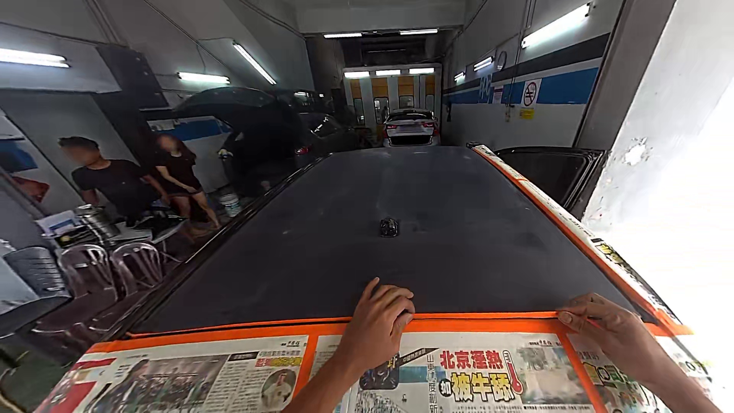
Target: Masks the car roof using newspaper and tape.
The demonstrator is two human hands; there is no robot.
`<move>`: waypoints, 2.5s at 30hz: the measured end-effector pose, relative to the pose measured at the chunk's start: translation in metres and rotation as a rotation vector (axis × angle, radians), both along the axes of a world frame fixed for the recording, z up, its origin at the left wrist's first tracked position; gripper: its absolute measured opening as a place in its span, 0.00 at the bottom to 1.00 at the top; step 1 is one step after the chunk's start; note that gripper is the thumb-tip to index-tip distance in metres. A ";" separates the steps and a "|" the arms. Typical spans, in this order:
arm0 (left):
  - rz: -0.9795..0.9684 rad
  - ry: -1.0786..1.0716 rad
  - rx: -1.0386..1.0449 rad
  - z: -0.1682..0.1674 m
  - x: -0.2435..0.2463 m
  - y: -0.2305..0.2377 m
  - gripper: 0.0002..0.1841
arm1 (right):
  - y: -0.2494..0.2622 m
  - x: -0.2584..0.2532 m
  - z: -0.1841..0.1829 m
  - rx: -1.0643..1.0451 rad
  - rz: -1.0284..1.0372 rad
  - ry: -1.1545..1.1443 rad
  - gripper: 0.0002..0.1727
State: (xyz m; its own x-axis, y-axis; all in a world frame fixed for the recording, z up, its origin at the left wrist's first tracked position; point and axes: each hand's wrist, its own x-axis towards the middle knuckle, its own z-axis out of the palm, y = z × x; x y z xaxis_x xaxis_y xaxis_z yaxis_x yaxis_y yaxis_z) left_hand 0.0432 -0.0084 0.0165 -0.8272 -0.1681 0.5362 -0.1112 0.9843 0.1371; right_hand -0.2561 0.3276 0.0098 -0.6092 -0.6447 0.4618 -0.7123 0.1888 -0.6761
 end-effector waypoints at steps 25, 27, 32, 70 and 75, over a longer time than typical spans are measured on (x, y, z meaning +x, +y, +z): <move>-0.111 -0.172 0.079 0.021 0.018 -0.015 0.14 | 0.021 0.033 -0.009 0.062 -0.071 0.246 0.13; -0.076 -0.118 0.048 0.017 0.019 -0.017 0.13 | 0.026 0.039 -0.009 0.049 -0.056 0.282 0.13; -0.083 0.013 0.073 -0.002 0.023 -0.024 0.11 | 0.042 0.061 -0.001 0.051 0.002 0.356 0.11; -0.174 -0.070 -0.140 0.011 0.020 -0.032 0.10 | -0.010 0.023 -0.005 0.192 -0.299 0.118 0.09; -0.210 -0.075 -0.132 0.014 0.021 -0.034 0.12 | -0.012 0.025 -0.003 0.253 -0.319 0.218 0.09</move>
